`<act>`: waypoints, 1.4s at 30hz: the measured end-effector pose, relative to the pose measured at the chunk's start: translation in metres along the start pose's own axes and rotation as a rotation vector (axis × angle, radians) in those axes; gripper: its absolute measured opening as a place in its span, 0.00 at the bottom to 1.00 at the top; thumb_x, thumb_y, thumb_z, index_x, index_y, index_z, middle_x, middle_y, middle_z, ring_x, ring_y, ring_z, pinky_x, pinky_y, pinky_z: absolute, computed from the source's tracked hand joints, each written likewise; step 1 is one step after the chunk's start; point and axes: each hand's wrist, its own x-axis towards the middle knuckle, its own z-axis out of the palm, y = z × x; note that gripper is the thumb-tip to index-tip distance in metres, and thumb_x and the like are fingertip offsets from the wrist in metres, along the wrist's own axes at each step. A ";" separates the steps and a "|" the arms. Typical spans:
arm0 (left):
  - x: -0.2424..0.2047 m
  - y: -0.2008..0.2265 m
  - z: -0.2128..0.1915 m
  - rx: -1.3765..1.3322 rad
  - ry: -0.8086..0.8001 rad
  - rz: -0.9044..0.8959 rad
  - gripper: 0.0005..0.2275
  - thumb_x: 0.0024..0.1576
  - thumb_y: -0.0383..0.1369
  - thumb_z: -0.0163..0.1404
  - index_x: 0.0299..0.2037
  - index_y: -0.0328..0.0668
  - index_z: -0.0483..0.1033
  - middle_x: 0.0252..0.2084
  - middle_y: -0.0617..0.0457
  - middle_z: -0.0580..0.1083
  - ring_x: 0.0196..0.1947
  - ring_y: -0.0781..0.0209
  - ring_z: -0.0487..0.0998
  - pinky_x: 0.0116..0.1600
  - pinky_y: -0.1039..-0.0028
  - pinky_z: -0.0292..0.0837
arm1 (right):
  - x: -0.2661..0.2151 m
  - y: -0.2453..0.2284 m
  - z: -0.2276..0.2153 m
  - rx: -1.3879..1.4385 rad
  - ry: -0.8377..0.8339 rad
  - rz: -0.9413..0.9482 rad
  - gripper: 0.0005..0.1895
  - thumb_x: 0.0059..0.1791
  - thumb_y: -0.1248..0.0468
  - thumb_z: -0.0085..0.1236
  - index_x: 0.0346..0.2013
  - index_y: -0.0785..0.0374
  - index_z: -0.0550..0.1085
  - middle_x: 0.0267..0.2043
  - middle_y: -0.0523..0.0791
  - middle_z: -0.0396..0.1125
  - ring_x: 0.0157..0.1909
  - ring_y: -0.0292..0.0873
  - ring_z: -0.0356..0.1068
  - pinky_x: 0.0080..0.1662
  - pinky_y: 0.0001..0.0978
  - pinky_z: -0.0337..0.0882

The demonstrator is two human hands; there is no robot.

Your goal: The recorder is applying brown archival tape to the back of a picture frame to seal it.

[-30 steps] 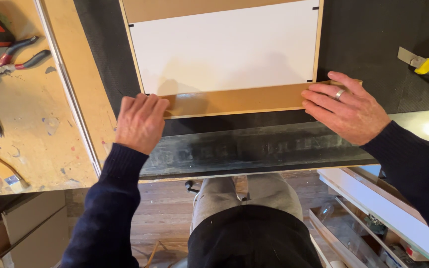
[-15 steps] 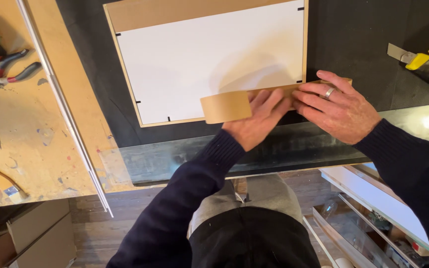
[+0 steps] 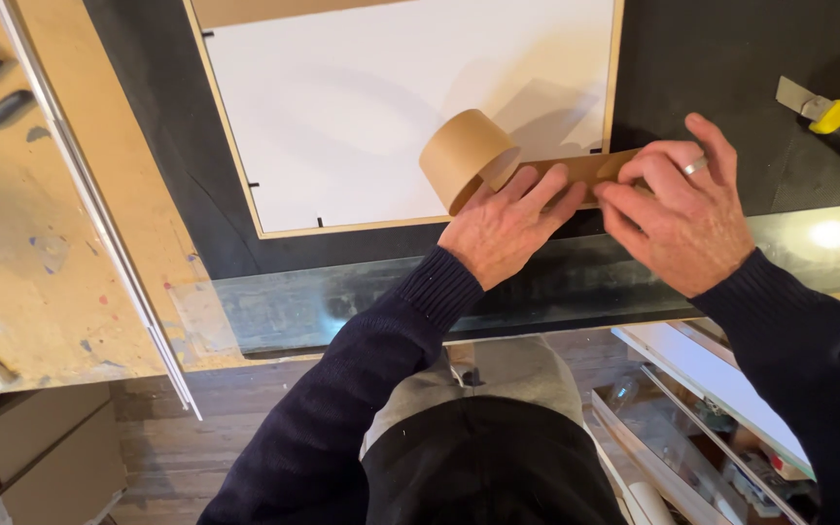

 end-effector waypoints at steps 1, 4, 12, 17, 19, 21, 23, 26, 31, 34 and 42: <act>-0.001 0.000 0.001 -0.024 -0.032 -0.005 0.21 0.58 0.33 0.49 0.62 0.45 0.70 0.58 0.54 0.65 0.52 0.59 0.71 0.48 0.63 0.76 | 0.000 0.000 0.001 -0.011 -0.006 0.006 0.05 0.51 0.64 0.67 0.42 0.57 0.82 0.45 0.40 0.66 0.59 0.43 0.65 0.76 0.52 0.52; -0.002 0.000 0.004 -0.042 -0.032 -0.011 0.20 0.58 0.33 0.49 0.63 0.45 0.71 0.58 0.55 0.65 0.52 0.58 0.71 0.50 0.64 0.76 | 0.001 0.003 0.004 -0.034 -0.010 0.004 0.04 0.53 0.64 0.68 0.43 0.57 0.82 0.44 0.40 0.66 0.58 0.42 0.65 0.76 0.50 0.52; -0.005 -0.001 0.009 -0.056 0.006 -0.014 0.21 0.57 0.33 0.50 0.62 0.46 0.71 0.59 0.56 0.64 0.53 0.58 0.70 0.53 0.62 0.75 | 0.023 0.002 -0.009 -0.117 0.009 -0.037 0.05 0.50 0.64 0.70 0.40 0.56 0.83 0.41 0.40 0.67 0.57 0.42 0.65 0.76 0.51 0.52; -0.003 -0.001 0.009 -0.040 -0.021 -0.021 0.21 0.57 0.33 0.50 0.63 0.48 0.70 0.59 0.55 0.62 0.53 0.58 0.70 0.54 0.61 0.75 | 0.017 0.022 0.000 -0.157 0.014 -0.027 0.04 0.55 0.60 0.71 0.43 0.54 0.83 0.40 0.37 0.67 0.54 0.38 0.67 0.75 0.44 0.53; -0.005 -0.002 0.011 -0.040 -0.006 -0.021 0.22 0.57 0.33 0.50 0.64 0.47 0.69 0.59 0.55 0.62 0.53 0.57 0.70 0.54 0.61 0.75 | 0.016 0.025 -0.004 -0.097 0.019 0.012 0.03 0.58 0.62 0.71 0.44 0.54 0.82 0.40 0.36 0.68 0.53 0.37 0.67 0.74 0.41 0.54; -0.006 -0.003 0.012 -0.036 0.006 -0.023 0.22 0.58 0.33 0.50 0.64 0.47 0.69 0.59 0.55 0.63 0.53 0.57 0.70 0.54 0.61 0.75 | 0.017 0.027 -0.002 -0.032 0.027 0.047 0.03 0.60 0.63 0.70 0.44 0.54 0.82 0.40 0.35 0.69 0.51 0.37 0.68 0.73 0.38 0.55; -0.006 -0.001 0.013 -0.039 0.060 -0.003 0.22 0.56 0.33 0.50 0.63 0.48 0.68 0.59 0.54 0.62 0.56 0.57 0.70 0.55 0.60 0.75 | 0.019 0.028 0.002 -0.078 0.008 -0.014 0.04 0.57 0.60 0.66 0.38 0.53 0.79 0.37 0.34 0.69 0.47 0.36 0.68 0.70 0.38 0.56; -0.004 -0.001 0.007 -0.036 -0.034 -0.025 0.20 0.59 0.34 0.51 0.63 0.49 0.69 0.58 0.56 0.62 0.54 0.58 0.70 0.54 0.60 0.75 | 0.033 0.017 -0.008 -0.184 0.024 -0.067 0.08 0.56 0.60 0.71 0.36 0.54 0.79 0.36 0.35 0.70 0.49 0.36 0.69 0.72 0.39 0.57; -0.003 -0.001 0.008 -0.026 -0.011 -0.025 0.21 0.57 0.33 0.51 0.63 0.49 0.69 0.58 0.55 0.63 0.52 0.57 0.69 0.49 0.60 0.75 | 0.038 0.007 -0.017 -0.237 0.013 -0.135 0.05 0.54 0.61 0.69 0.36 0.55 0.79 0.36 0.36 0.70 0.48 0.36 0.69 0.71 0.40 0.56; -0.004 -0.001 0.009 -0.038 0.000 -0.027 0.21 0.57 0.33 0.50 0.63 0.49 0.69 0.58 0.55 0.63 0.53 0.57 0.69 0.50 0.60 0.76 | 0.033 0.002 -0.016 -0.248 -0.020 -0.146 0.06 0.52 0.59 0.69 0.35 0.55 0.79 0.36 0.37 0.69 0.46 0.36 0.69 0.70 0.42 0.56; -0.002 -0.001 0.010 -0.082 -0.022 -0.034 0.22 0.56 0.31 0.50 0.63 0.48 0.69 0.60 0.56 0.63 0.54 0.58 0.70 0.52 0.62 0.77 | 0.035 -0.014 -0.027 -0.311 -0.045 -0.162 0.07 0.47 0.57 0.69 0.29 0.52 0.79 0.30 0.35 0.70 0.45 0.34 0.70 0.69 0.44 0.57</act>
